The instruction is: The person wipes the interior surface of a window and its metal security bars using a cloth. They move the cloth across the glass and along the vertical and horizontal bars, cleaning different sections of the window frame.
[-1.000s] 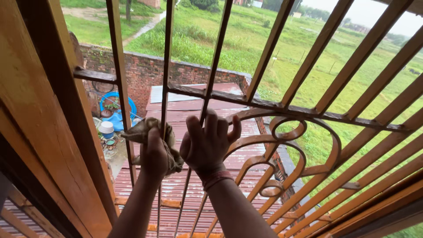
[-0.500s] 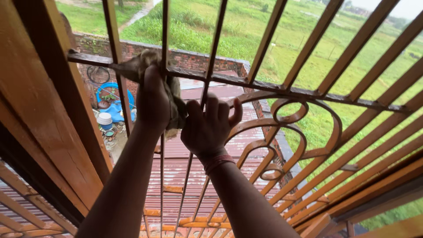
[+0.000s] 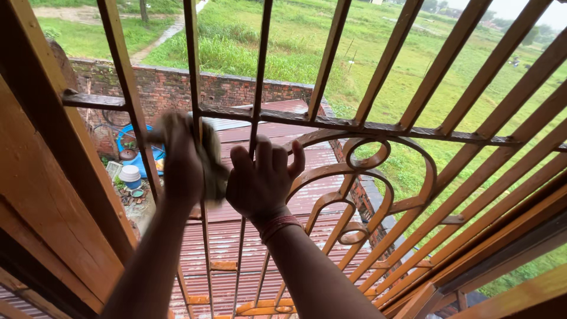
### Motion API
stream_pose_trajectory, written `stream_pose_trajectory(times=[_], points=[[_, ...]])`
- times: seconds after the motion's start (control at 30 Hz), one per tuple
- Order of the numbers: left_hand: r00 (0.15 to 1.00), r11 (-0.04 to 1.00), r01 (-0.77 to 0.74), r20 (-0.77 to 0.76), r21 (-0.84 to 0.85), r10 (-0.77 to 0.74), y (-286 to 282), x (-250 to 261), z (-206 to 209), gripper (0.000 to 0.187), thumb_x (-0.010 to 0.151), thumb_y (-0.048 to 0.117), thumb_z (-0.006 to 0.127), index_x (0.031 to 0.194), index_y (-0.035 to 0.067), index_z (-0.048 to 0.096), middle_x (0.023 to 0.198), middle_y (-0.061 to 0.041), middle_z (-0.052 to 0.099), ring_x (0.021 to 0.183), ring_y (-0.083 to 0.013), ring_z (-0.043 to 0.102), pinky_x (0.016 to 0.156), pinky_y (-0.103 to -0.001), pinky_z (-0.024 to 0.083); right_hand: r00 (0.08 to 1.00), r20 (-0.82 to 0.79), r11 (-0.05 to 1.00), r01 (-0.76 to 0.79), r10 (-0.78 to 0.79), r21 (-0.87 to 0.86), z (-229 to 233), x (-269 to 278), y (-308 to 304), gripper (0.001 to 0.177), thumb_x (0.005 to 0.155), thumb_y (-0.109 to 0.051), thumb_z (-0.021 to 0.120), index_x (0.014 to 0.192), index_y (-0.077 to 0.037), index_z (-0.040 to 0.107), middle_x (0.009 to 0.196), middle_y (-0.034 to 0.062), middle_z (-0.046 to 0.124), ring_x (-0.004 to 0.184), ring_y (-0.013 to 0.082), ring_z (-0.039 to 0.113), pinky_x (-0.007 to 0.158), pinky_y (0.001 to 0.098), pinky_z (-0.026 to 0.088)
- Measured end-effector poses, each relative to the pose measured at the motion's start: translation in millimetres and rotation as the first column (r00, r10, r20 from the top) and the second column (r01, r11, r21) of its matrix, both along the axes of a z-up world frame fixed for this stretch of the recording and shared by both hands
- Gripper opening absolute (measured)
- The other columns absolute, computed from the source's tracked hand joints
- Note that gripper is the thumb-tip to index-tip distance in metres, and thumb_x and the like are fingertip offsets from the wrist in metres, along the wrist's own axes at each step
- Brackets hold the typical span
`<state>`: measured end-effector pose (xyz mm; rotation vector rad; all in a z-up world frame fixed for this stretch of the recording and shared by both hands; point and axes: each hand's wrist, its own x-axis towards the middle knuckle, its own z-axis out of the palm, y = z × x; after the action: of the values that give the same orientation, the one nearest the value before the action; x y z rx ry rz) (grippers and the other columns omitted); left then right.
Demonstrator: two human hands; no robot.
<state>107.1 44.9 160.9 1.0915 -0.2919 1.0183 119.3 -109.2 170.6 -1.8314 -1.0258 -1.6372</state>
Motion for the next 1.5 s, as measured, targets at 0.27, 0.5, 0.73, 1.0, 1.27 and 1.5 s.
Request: stream_pose_trajectory(times=[0.27,0.5,0.73,1.0,1.27,1.5], points=[[0.998,0.995,0.041,-0.040,-0.088,-0.045,-0.9,8.7,20.7,0.029,0.112,0.029,0.036,0.095,0.014,0.054,0.084,0.002,0.051,0.076,-0.0112,0.046,0.072,-0.029,0.042,0.999,0.000,0.999,0.033,-0.033,0.007,-1.6,1.2,1.9,0.005,0.095,-0.021,0.057,0.098,-0.023,0.061,0.107,0.0047,0.056,0.097,0.0251,0.054,0.123,0.0549,0.020],[0.987,0.987,-0.020,-0.158,-0.159,-0.005,-2.8,10.9,-61.5,0.031,0.108,0.029,0.036,0.093,0.013,0.059,0.084,0.002,0.055,0.075,-0.0095,0.049,0.069,-0.027,0.042,1.000,-0.013,1.000,-0.016,0.016,-0.010,-1.1,-0.2,-1.5,0.018,0.087,-0.019,0.057,0.104,-0.019,0.060,0.108,0.0087,0.057,0.100,0.0280,0.055,0.121,0.0568,0.020],[0.969,0.996,-0.007,-0.246,-0.090,-0.016,-16.0,-13.7,-59.2,0.037,0.110,0.034,0.037,0.086,0.010,0.053,0.071,-0.003,0.053,0.063,-0.0139,0.047,0.058,-0.029,0.040,1.000,0.019,1.000,-0.022,0.022,0.002,5.8,-6.8,-2.7,0.017,0.087,-0.018,0.058,0.104,-0.018,0.061,0.108,0.0096,0.058,0.098,0.0287,0.055,0.120,0.0561,0.021],[0.981,0.984,-0.031,-0.193,-0.175,-0.004,-0.2,8.2,8.2,0.032,0.109,0.034,0.041,0.093,0.010,0.055,0.083,-0.001,0.053,0.074,-0.0136,0.048,0.066,-0.031,0.045,0.998,0.056,0.999,0.018,-0.019,0.029,0.7,-0.3,4.4,0.014,0.088,-0.017,0.055,0.100,-0.019,0.062,0.107,0.0078,0.061,0.096,0.0262,0.055,0.117,0.0542,0.023],[0.945,0.913,-0.075,-0.322,-0.401,-0.063,-11.1,13.2,-89.2,0.031,0.104,0.033,0.044,0.099,0.008,0.061,0.080,-0.004,0.057,0.060,-0.0166,0.048,0.049,-0.034,0.039,0.999,0.026,0.999,-0.044,0.044,0.001,14.1,-8.9,-0.8,0.022,0.081,-0.022,0.059,0.102,-0.017,0.062,0.103,0.0098,0.060,0.095,0.0279,0.056,0.113,0.0574,0.021],[0.893,0.925,0.169,-0.345,-0.341,-0.290,5.5,-12.1,-24.2,0.041,0.104,0.041,0.042,0.091,0.008,0.061,0.068,-0.008,0.059,0.054,-0.0218,0.057,0.049,-0.035,0.047,0.998,0.035,0.999,-0.047,0.047,0.014,9.9,-1.9,-2.0,0.020,0.081,-0.022,0.059,0.100,-0.017,0.062,0.101,0.0087,0.059,0.093,0.0260,0.055,0.112,0.0562,0.022]])
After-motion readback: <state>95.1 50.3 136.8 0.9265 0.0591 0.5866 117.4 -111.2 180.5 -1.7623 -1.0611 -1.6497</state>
